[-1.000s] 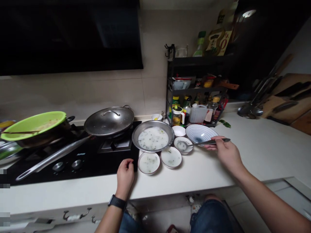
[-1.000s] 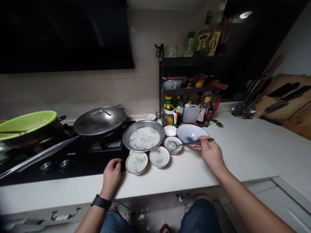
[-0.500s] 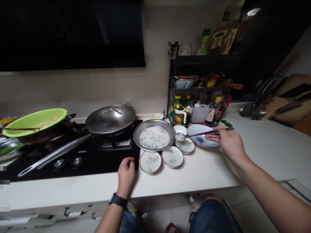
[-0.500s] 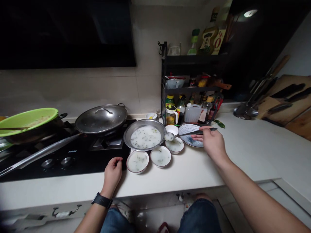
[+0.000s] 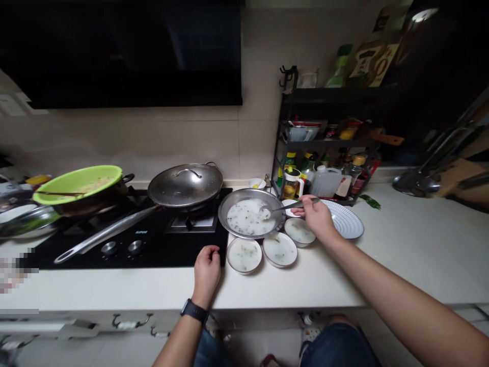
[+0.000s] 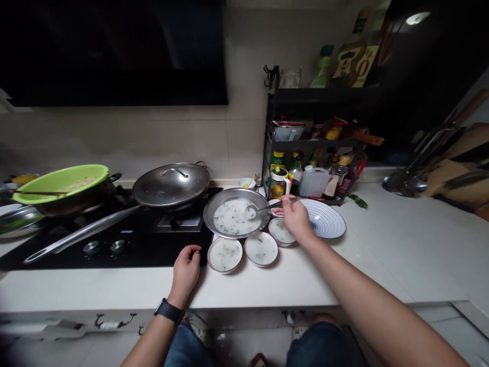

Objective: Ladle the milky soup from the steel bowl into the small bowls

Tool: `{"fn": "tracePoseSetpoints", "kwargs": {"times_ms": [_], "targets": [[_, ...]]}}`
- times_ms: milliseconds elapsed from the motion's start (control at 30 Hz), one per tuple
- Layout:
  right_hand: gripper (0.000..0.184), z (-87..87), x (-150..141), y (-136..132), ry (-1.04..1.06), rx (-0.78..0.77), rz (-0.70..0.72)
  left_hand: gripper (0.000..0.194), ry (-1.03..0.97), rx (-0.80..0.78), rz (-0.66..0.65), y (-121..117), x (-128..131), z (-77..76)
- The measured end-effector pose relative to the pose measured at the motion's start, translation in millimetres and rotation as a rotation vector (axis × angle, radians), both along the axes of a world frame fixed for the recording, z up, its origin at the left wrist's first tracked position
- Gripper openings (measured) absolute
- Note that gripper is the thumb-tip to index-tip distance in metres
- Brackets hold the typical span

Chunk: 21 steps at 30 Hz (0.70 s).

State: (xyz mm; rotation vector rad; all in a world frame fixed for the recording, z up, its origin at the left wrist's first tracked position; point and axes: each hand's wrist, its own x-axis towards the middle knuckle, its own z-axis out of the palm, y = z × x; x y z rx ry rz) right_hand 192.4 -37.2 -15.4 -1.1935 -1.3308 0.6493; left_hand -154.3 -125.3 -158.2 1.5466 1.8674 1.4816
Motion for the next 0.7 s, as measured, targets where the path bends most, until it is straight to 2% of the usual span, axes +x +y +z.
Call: {"fn": "tracePoseSetpoints", "kwargs": {"times_ms": [167, 267, 333, 533, 600, 700], "targets": [[0.025, -14.3, -9.3, -27.1, -0.657, 0.387, 0.289, 0.022, -0.002, -0.004, 0.002, -1.1, 1.4, 2.9], [0.026, -11.1, -3.2, -39.7, -0.890, 0.570, 0.398, 0.022, 0.001, -0.008, 0.005, -0.9, 1.6, 4.0], [0.028, -4.8, 5.6, -46.3, -0.890, 0.609, 0.340, 0.023, 0.004, -0.010, 0.010, -0.6, 1.2, 3.7], [0.024, 16.9, 48.7, -73.0, -0.754, 0.605, -0.066, 0.024, 0.014, -0.009, 0.002, 1.0, -1.6, -1.6], [0.024, 17.9, 64.1, -81.9, -0.770, 0.582, -0.133, 0.024, 0.017, -0.010, 0.000, 1.3, -2.2, -2.8], [0.026, 10.4, 82.8, -88.2, -0.809, 0.515, -0.156, 0.023, 0.019, -0.009, 0.001, 1.3, -2.5, -3.0]]}}
